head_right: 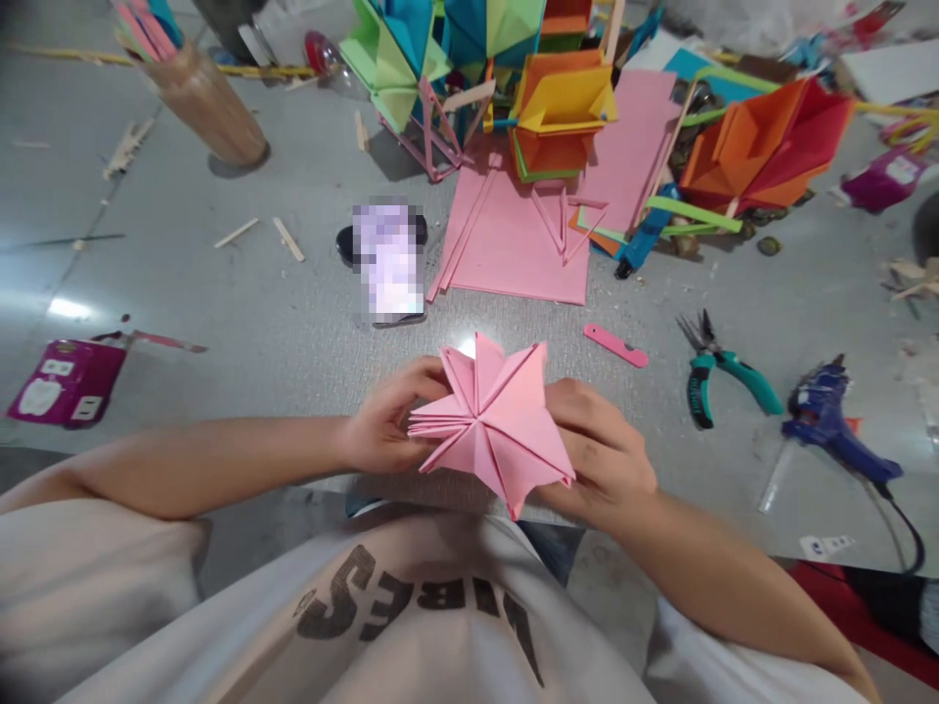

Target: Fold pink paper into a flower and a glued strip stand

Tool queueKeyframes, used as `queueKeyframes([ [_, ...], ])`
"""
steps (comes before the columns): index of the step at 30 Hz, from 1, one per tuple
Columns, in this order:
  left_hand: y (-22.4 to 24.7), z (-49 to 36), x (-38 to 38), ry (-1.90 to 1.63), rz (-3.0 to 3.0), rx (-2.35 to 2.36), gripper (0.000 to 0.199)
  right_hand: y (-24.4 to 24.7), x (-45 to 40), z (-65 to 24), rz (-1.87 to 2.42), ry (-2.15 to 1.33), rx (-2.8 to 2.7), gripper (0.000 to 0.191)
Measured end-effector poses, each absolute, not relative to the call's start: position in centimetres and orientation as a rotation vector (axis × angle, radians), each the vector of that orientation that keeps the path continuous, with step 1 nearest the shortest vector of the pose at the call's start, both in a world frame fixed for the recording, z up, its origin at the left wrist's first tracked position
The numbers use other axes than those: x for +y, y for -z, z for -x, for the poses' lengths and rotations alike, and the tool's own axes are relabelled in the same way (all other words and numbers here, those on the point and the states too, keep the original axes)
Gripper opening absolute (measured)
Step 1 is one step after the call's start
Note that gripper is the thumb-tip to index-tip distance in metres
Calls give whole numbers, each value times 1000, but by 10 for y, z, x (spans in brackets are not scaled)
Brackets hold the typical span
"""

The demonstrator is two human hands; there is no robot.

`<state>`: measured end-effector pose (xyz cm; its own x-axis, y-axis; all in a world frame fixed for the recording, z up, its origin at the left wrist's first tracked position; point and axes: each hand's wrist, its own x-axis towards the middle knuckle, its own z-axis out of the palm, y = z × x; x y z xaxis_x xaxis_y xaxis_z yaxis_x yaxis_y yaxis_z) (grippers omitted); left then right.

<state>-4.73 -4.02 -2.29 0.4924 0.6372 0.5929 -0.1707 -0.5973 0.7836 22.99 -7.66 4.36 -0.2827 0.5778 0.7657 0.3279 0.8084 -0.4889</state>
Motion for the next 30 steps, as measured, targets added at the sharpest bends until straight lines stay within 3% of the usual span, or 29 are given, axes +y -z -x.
queueKeyframes([
  [6, 20, 46, -38, -1289, -1981, 476, 24, -47, -67, -214, 670, -373, -1930, 22],
  [13, 16, 47, -37, -1338, -1822, 451, 30, -51, -65, -212, 836, -495, -1849, 36],
  [23, 9, 44, -39, -1373, -1748, 446, 25, -29, -69, -210, 864, -545, -1701, 26],
  [30, 14, 44, -42, -953, -1859, 545, 22, -27, -79, -201, 945, -574, -1625, 30],
])
